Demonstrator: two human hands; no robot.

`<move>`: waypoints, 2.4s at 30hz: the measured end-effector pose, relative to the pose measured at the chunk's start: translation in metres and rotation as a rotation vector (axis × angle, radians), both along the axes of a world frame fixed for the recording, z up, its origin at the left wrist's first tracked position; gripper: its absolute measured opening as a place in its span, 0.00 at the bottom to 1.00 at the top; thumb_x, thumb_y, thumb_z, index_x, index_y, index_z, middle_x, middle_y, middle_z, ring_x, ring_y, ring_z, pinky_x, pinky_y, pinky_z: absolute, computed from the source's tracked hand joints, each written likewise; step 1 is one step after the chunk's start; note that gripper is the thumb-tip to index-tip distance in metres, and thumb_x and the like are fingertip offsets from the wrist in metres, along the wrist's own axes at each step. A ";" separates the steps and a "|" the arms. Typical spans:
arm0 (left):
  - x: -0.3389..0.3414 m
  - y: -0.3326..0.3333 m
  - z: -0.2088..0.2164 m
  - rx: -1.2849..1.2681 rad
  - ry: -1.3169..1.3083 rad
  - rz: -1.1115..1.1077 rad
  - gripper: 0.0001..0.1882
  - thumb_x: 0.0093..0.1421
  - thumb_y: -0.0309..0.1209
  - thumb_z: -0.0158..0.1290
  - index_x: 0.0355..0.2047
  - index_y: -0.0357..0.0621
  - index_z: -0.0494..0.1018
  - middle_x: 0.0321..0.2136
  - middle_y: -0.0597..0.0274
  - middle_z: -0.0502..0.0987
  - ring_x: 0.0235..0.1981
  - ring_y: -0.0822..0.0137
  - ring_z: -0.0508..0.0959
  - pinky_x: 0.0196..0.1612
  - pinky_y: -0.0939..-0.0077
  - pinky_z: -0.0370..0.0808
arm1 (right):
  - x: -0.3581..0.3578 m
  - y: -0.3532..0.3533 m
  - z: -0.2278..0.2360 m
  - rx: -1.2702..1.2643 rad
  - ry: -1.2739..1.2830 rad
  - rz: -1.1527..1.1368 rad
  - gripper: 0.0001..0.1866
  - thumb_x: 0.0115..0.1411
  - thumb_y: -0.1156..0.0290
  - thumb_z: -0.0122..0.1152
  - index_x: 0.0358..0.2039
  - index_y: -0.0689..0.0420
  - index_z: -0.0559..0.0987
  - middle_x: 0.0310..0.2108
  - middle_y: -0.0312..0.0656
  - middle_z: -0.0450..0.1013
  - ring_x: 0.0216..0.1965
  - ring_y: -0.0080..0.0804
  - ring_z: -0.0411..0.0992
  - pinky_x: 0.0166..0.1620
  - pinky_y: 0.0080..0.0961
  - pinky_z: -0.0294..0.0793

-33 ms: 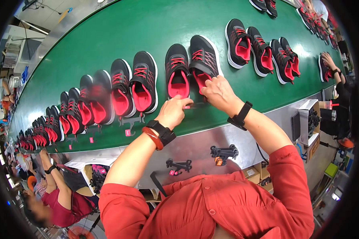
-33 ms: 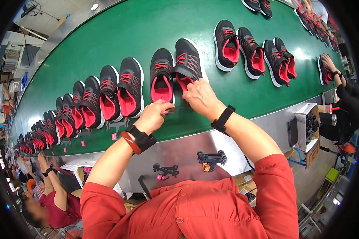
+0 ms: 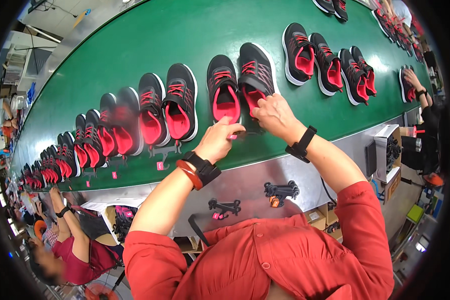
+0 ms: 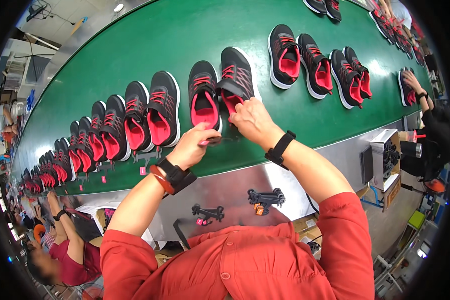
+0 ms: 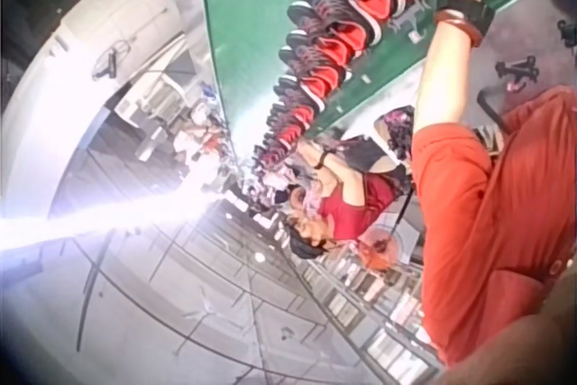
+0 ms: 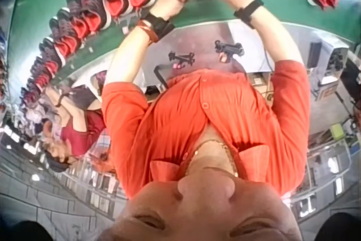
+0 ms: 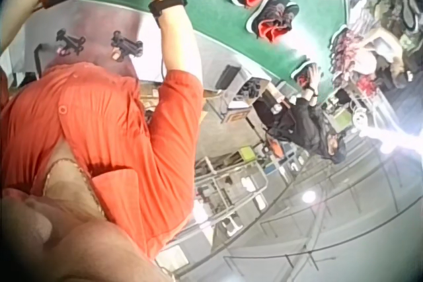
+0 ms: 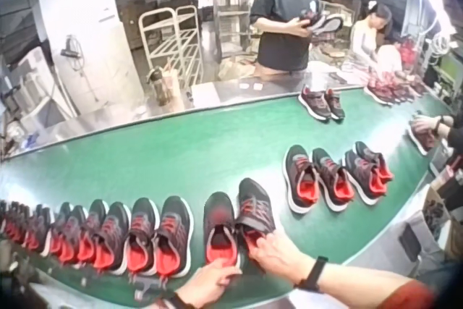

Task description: Attaching plastic clips or labels with strings to shoes on an active conveyor belt assembly line.

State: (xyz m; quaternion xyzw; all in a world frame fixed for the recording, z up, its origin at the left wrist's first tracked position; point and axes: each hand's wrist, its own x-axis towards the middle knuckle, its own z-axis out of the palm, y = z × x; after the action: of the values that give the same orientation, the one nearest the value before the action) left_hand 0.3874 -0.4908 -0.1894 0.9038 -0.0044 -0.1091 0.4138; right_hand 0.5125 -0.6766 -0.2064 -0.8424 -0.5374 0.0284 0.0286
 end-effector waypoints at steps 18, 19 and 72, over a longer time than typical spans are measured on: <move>-0.020 -0.016 -0.016 0.195 0.092 0.133 0.16 0.54 0.19 0.45 0.40 0.44 0.76 0.32 0.46 0.76 0.37 0.44 0.76 0.40 0.52 0.71 | -0.015 -0.018 0.026 0.056 0.069 -0.009 0.08 0.44 0.65 0.68 0.25 0.49 0.77 0.24 0.36 0.71 0.30 0.35 0.72 0.36 0.34 0.67; -0.020 -0.017 -0.016 0.195 0.094 0.132 0.16 0.53 0.19 0.45 0.40 0.44 0.76 0.32 0.46 0.76 0.37 0.44 0.76 0.40 0.52 0.71 | -0.015 -0.018 0.026 0.053 0.066 -0.005 0.08 0.44 0.65 0.67 0.25 0.49 0.77 0.24 0.36 0.71 0.30 0.35 0.72 0.36 0.34 0.67; -0.044 -0.001 -0.029 0.198 -0.036 -0.037 0.33 0.45 0.11 0.47 0.53 0.51 0.71 0.65 0.38 0.50 0.49 0.41 0.73 0.52 0.57 0.72 | -0.034 -0.020 -0.033 0.481 0.406 -0.028 0.15 0.46 0.74 0.65 0.36 0.55 0.73 0.35 0.44 0.69 0.34 0.47 0.72 0.38 0.42 0.70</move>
State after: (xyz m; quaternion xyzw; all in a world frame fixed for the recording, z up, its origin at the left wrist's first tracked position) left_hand 0.3436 -0.4920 -0.2184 0.9419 -0.0179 -0.1005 0.3200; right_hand 0.4785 -0.6969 -0.2394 -0.7958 -0.5005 0.0675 0.3341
